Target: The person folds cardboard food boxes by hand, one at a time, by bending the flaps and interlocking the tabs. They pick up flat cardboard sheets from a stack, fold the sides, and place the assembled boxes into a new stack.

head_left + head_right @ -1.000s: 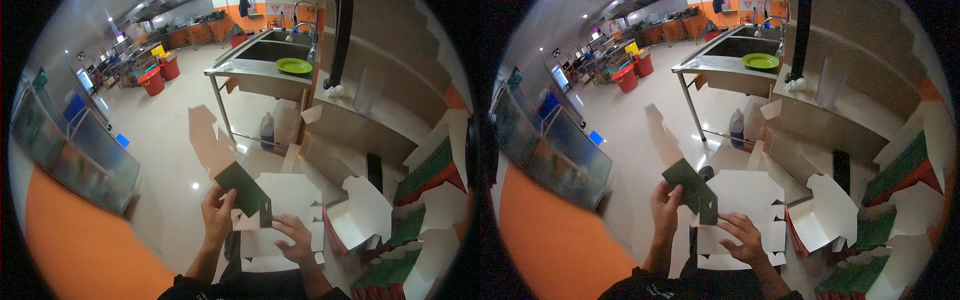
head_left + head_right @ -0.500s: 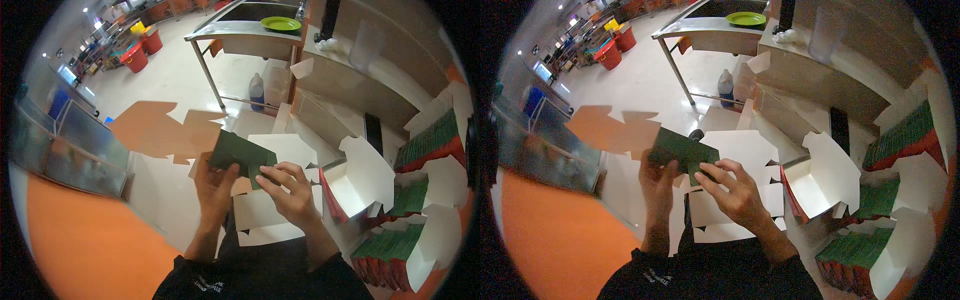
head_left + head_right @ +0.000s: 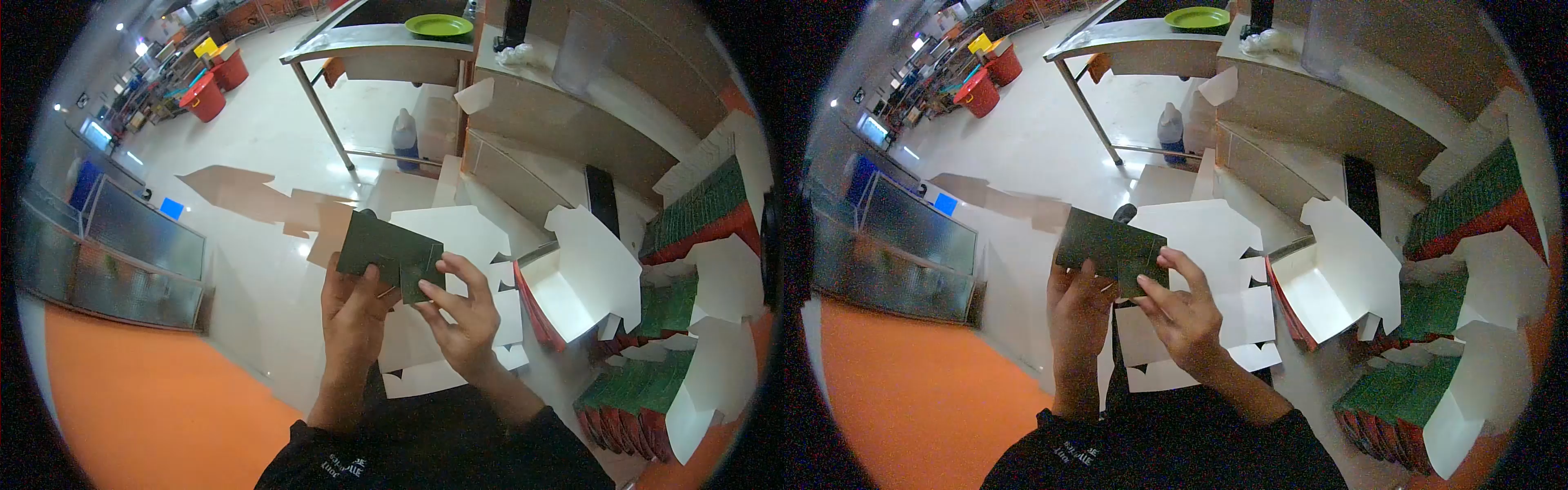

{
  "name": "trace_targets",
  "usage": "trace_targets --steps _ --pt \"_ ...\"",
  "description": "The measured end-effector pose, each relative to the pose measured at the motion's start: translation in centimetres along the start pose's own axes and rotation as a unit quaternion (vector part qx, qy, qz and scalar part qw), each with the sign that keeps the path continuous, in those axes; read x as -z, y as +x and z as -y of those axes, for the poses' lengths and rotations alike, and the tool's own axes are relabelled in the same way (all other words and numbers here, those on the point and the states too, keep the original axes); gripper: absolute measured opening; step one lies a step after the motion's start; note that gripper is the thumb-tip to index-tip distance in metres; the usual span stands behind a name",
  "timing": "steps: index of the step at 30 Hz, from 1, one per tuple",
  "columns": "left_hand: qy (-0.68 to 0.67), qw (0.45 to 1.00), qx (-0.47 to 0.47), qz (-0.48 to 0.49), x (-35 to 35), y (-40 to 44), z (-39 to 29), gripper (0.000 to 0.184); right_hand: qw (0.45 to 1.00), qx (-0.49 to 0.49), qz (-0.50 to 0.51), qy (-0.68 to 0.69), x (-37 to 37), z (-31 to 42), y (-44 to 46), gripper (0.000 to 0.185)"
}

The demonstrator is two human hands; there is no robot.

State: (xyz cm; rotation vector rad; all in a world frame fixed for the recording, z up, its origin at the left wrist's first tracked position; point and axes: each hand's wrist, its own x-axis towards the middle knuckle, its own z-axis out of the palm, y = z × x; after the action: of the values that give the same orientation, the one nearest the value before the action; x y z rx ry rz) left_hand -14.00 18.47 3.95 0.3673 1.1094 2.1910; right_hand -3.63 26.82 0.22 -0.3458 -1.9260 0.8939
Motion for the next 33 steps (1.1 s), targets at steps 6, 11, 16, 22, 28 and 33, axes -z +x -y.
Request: trace_targets --steps 6,11,16,22,28,33 --pt "0.06 0.997 -0.035 0.034 -0.3 -0.6 1.7 0.03 0.998 0.042 0.01 -0.048 1.1 -1.0 0.5 0.032" --pt "0.255 0.965 -0.023 0.05 1.2 -0.7 2.5 0.031 0.997 -0.057 0.037 0.022 1.4 -2.2 0.3 0.047" --pt "0.441 0.892 -0.074 0.069 1.1 -0.4 2.5 0.033 0.913 -0.28 0.072 0.289 0.9 -0.6 1.7 0.074" --pt "0.693 0.576 -0.411 0.136 3.7 1.0 0.9 0.03 0.995 -0.018 0.077 -0.065 1.1 -3.2 2.5 0.065" --pt "0.31 0.938 -0.115 0.103 0.2 0.8 0.9 0.019 0.992 -0.109 0.062 0.013 0.2 -2.4 2.5 0.072" --pt "0.373 0.911 -0.097 0.148 -0.8 0.5 1.2 0.022 0.984 -0.166 0.054 0.037 -0.7 -2.9 0.9 0.086"
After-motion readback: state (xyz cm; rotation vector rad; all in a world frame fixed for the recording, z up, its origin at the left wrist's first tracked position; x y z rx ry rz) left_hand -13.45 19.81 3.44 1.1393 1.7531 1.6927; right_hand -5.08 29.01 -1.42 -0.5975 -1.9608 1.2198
